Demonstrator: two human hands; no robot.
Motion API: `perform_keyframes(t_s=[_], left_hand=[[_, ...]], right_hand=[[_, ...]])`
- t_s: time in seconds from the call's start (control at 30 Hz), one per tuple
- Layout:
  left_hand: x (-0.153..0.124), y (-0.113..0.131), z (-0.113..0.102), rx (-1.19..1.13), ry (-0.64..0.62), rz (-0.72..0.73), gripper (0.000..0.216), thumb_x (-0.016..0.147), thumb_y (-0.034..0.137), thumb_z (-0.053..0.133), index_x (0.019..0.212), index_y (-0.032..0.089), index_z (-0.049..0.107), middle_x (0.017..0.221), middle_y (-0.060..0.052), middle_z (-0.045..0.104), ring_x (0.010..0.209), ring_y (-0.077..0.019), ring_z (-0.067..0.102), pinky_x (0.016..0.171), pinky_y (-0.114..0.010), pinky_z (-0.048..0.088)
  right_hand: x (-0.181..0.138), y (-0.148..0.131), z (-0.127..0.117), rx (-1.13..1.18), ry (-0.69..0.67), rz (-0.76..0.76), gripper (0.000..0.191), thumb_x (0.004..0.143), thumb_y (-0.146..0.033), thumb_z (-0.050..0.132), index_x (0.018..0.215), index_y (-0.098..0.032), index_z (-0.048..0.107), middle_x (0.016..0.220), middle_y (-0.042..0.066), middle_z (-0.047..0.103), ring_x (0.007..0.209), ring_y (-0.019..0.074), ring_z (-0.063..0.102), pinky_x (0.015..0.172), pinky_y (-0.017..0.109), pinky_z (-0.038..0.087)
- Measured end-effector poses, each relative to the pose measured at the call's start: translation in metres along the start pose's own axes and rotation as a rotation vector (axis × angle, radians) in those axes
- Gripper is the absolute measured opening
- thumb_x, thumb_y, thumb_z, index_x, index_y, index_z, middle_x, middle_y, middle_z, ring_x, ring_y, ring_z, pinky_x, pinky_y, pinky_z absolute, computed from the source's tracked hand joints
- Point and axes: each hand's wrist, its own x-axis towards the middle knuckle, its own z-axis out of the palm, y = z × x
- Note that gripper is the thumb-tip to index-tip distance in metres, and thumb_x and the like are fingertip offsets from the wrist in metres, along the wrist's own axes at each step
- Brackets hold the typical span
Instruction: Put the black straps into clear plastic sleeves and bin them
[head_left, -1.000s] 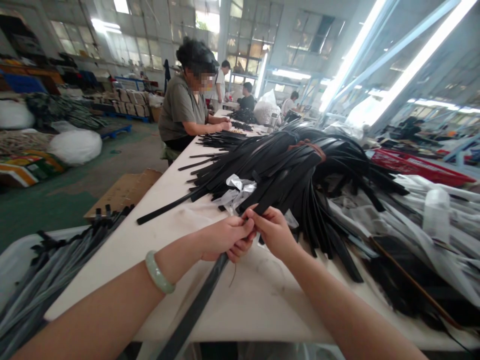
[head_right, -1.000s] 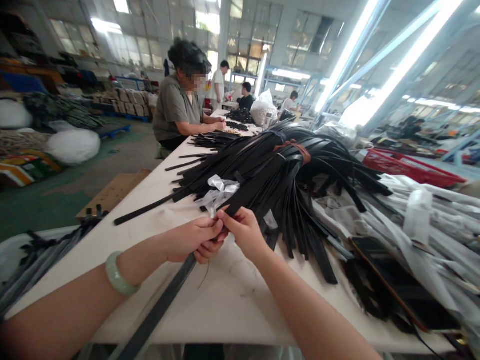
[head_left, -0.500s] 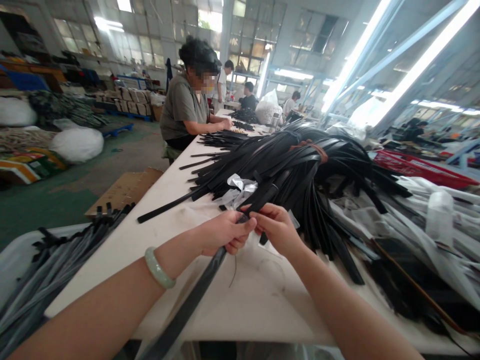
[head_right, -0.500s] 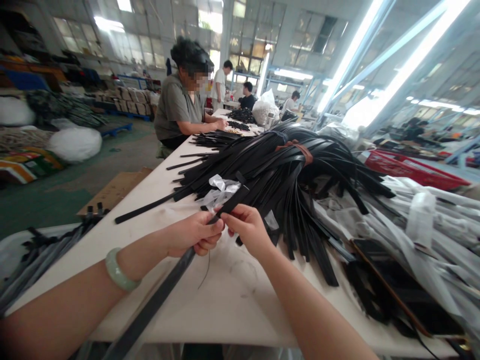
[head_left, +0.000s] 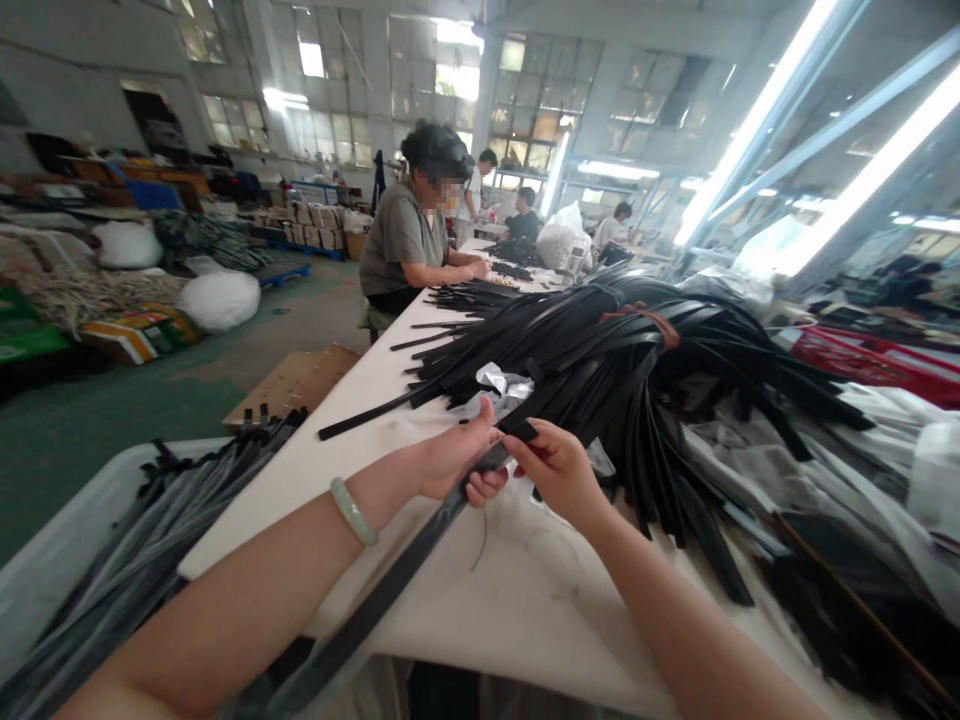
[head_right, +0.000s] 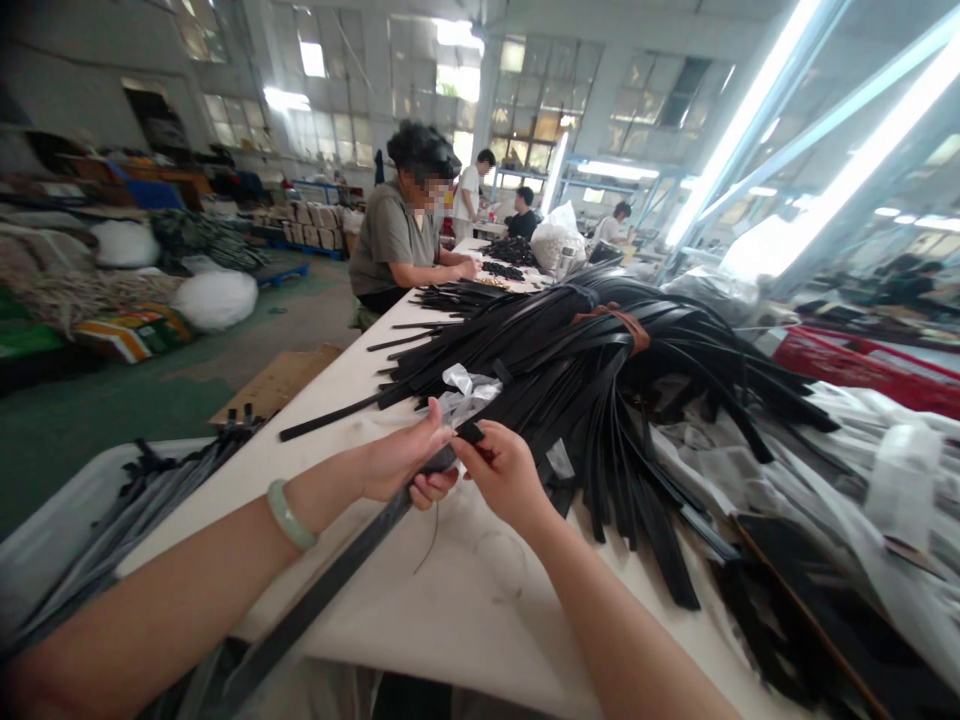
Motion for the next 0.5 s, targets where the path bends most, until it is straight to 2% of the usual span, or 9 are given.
perform_keyframes(t_s=[0.1,0.17,0.23,0.3,0.4,0.43,0.5], left_hand=[[-0.013,0.000,0.008,0.165,0.058,0.033,0.064,0.071,0.080,0.050,0.090,0.019,0.045,0.073,-0.004,0.061,0.059,-0.0150,0.060,0.056,-0.027,0.048],[-0.034,-0.005,0.021,0.300,0.096,0.054,0.050,0.077,0.062,0.062,0.096,0.018,0.046,0.077,-0.005,0.063,0.063,-0.0172,0.063,0.059,-0.031,0.051],[-0.067,-0.016,0.042,0.365,0.218,0.069,0.033,0.085,0.048,0.058,0.097,0.018,0.049,0.069,0.001,0.058,0.051,-0.0110,0.055,0.050,-0.024,0.046],[-0.112,-0.032,0.066,0.350,0.423,0.072,0.025,0.090,0.041,0.050,0.096,0.017,0.053,0.060,0.005,0.048,0.042,-0.0063,0.040,0.041,-0.016,0.035],[-0.197,-0.064,0.099,0.210,0.645,0.010,0.028,0.088,0.046,0.053,0.095,0.018,0.056,0.056,0.006,0.046,0.041,-0.0057,0.034,0.037,-0.015,0.027],[-0.227,-0.073,0.107,0.142,0.744,0.018,0.033,0.086,0.051,0.053,0.095,0.019,0.056,0.055,0.007,0.042,0.040,-0.0049,0.029,0.036,-0.015,0.023],[-0.285,-0.087,0.115,0.049,0.965,0.032,0.041,0.082,0.059,0.057,0.097,0.022,0.056,0.055,0.008,0.040,0.040,-0.0042,0.020,0.035,-0.016,0.017]], right_hand=[[0.000,0.002,-0.011,-0.070,0.102,0.025,0.034,0.081,-0.047,0.064,0.068,-0.016,0.063,0.059,0.001,0.058,0.048,0.0130,0.054,0.041,0.023,0.042],[-0.001,0.003,-0.018,-0.076,0.205,0.073,0.037,0.080,-0.050,0.065,0.069,-0.016,0.061,0.052,0.001,0.057,0.044,0.0134,0.053,0.039,0.023,0.039],[-0.003,0.001,-0.021,-0.039,0.229,0.106,0.038,0.080,-0.053,0.065,0.068,-0.016,0.062,0.050,0.001,0.057,0.043,0.0127,0.051,0.039,0.022,0.037],[-0.007,-0.005,-0.018,-0.003,0.025,0.108,0.040,0.080,-0.053,0.065,0.064,-0.017,0.061,0.049,0.001,0.055,0.043,0.0121,0.050,0.038,0.022,0.037],[-0.015,-0.012,-0.008,-0.042,-0.353,0.057,0.037,0.081,-0.053,0.061,0.069,-0.019,0.068,0.056,0.002,0.058,0.046,0.0141,0.055,0.040,0.023,0.043],[-0.016,-0.011,-0.006,-0.064,-0.406,0.037,0.036,0.081,-0.053,0.060,0.072,-0.020,0.070,0.059,0.003,0.060,0.049,0.0157,0.058,0.041,0.024,0.046],[-0.014,-0.001,-0.006,-0.125,-0.375,0.031,0.034,0.079,-0.054,0.060,0.075,-0.022,0.072,0.062,0.005,0.063,0.052,0.0195,0.062,0.043,0.027,0.048]])
